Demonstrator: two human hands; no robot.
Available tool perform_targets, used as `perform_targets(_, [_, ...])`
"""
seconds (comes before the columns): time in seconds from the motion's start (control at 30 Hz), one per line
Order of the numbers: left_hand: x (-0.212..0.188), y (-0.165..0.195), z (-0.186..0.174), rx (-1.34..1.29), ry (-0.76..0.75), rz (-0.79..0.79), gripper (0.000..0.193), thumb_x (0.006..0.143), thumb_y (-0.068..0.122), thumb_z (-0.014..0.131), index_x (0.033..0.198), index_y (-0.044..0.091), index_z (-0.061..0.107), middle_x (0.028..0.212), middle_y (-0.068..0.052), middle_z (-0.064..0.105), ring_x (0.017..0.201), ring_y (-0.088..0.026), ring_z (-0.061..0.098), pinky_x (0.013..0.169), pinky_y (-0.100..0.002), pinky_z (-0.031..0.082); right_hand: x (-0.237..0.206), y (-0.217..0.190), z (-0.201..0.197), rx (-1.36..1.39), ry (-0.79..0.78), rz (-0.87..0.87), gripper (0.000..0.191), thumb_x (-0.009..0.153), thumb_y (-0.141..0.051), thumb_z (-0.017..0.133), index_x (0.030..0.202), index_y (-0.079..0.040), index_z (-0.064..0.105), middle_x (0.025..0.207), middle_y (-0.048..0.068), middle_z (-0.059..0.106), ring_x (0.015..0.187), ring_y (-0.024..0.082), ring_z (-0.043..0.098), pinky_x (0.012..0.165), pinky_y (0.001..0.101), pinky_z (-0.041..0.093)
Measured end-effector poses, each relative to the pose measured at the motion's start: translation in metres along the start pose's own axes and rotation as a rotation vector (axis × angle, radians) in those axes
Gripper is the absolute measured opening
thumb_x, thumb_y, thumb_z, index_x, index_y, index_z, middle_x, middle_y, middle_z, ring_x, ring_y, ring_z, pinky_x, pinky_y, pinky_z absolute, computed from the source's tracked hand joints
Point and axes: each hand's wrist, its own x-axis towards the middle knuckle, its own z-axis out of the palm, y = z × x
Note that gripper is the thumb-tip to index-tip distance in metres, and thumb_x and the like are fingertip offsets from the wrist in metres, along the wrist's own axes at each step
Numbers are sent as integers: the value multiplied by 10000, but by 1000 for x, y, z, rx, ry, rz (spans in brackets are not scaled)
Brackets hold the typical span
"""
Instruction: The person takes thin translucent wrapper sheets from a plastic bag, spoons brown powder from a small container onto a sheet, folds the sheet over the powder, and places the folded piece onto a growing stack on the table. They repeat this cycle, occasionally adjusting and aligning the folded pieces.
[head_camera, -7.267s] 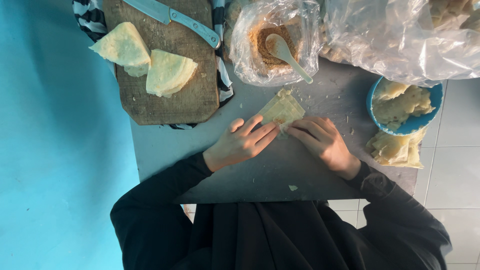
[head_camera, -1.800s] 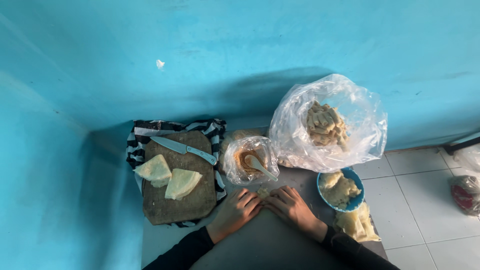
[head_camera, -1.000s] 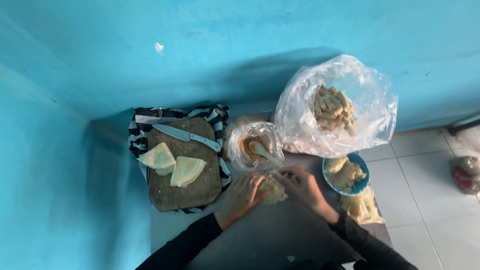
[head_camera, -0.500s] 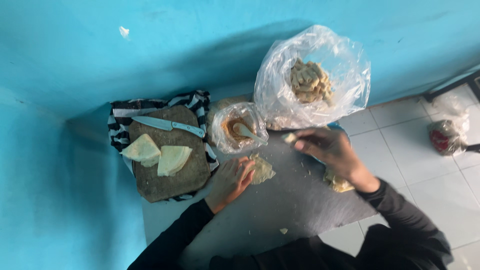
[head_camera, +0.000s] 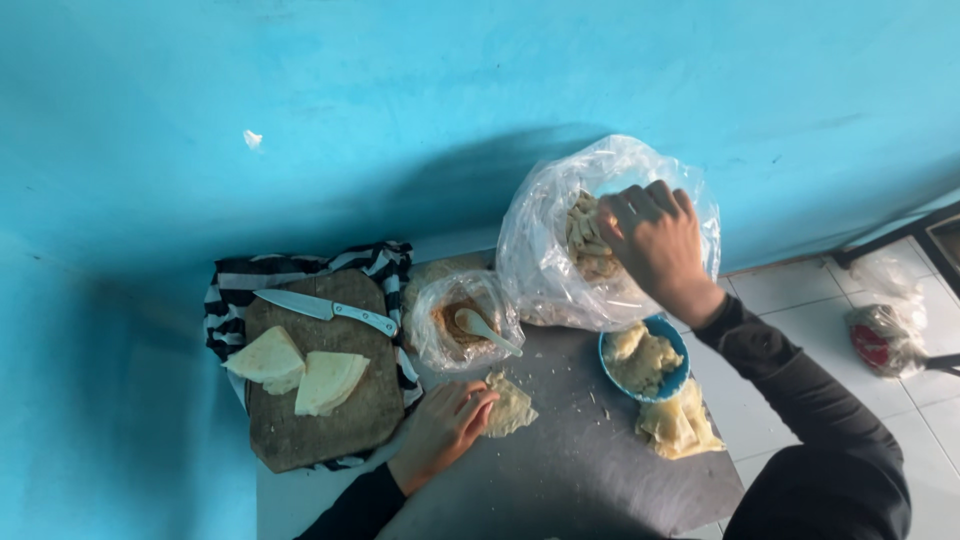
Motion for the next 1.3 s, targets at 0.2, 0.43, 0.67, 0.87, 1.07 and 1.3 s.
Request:
perform_targets(0.2, [3, -5, 5, -16, -7, -7, 311, 892, 93, 733, 1182, 106, 621, 1083, -60, 644, 938, -282, 642, 805, -408, 497, -2, -6, 1, -51, 21, -10, 185, 985, -320, 727, 1096, -172, 734, 1086, 9, 660, 1001, 234, 595, 844, 383, 463])
perform_targets(0.43, [-4, -4, -15, -31, -175, 19, 283, 932, 184, 763, 1170, 108, 630, 1093, -52, 634, 954, -249, 638, 845, -399, 499, -34, -53, -42, 154, 84, 7, 252, 977, -212, 782, 1161, -54, 713, 992, 85, 673, 781, 208, 627, 677, 362, 501])
perform_targets(0.67, [-24, -9, -28, 53, -388, 35, 414, 861, 262, 760, 1207, 73, 633, 1134, -79, 614, 1050, -266, 618, 866, -409, 482, -92, -139, -35, 313, -37, 5, 264, 953, -267, 754, 1044, -47, 640, 887, 95, 680, 604, 244, 661, 508, 365, 508])
perform_targets(0.87, [-44, -8, -18, 209, -329, 96, 306, 931, 270, 698, 1155, 66, 656, 1083, -78, 621, 1021, -248, 630, 874, -386, 491, -118, -181, 23, 315, -328, 144, 497, 958, -351, 665, 1289, 6, 567, 822, 162, 701, 552, 317, 679, 415, 406, 500])
perform_targets(1.07, [-53, -5, -13, 287, -220, 191, 196, 963, 240, 675, 1050, 65, 667, 1003, -63, 631, 951, -220, 638, 859, -354, 502, -124, -189, 56, 496, -325, 222, 395, 1015, -286, 628, 1318, -42, 559, 767, 117, 695, 623, 343, 678, 505, 442, 504])
perform_targets(1.3, [-62, -3, -11, 285, -179, 221, 167, 875, 116, 666, 1041, 98, 661, 947, -21, 624, 912, -188, 632, 848, -342, 505, -98, -206, 51, 884, -205, 272, 220, 991, -147, 689, 1204, -99, 715, 838, 100, 704, 624, 207, 657, 548, 328, 502])
